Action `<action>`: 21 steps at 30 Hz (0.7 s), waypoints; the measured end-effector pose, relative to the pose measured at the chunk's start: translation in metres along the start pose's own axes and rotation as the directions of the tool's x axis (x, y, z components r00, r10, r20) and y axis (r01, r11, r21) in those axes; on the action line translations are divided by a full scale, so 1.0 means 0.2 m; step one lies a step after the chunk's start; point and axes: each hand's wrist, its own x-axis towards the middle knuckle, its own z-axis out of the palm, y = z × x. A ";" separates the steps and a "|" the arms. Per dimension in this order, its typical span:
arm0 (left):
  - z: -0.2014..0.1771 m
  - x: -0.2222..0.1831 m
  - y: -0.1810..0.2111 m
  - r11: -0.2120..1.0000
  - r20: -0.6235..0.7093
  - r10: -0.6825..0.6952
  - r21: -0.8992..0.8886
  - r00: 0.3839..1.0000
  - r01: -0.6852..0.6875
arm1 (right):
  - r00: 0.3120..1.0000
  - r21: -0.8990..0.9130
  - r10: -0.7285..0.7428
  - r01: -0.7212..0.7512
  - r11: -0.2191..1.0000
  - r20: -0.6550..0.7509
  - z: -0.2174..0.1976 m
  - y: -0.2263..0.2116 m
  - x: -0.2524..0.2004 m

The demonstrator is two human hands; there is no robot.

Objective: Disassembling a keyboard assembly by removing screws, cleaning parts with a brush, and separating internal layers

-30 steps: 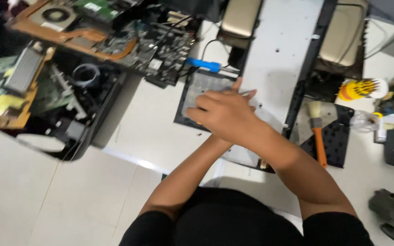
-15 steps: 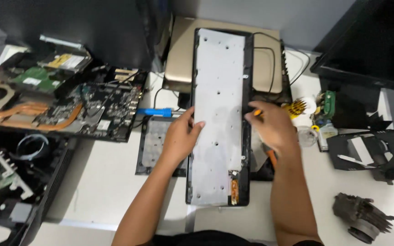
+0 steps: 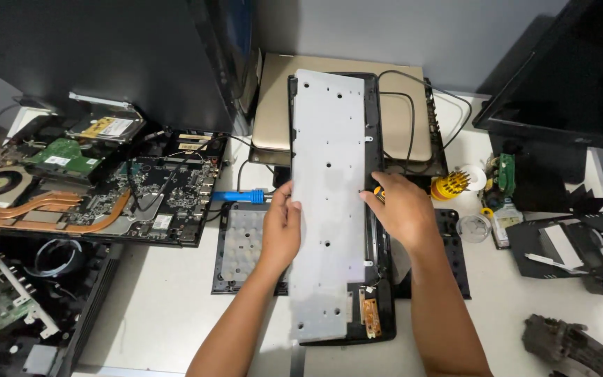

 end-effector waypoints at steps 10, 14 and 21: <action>-0.05 0.00 -0.07 0.987 -0.052 -0.001 -0.158 0.999 -0.008 | 0.995 0.055 -0.082 0.085 0.995 -0.057 -0.05 -0.02 -0.05; -0.11 0.04 -0.15 0.986 -0.100 0.054 -0.153 0.994 -0.069 | 0.988 0.102 -0.112 0.123 0.987 -0.109 -0.06 0.03 -0.04; -0.28 0.16 -0.30 0.959 -0.105 -0.004 -0.282 0.994 -0.025 | 0.959 0.218 -0.088 0.149 0.965 -0.268 -0.13 0.12 -0.11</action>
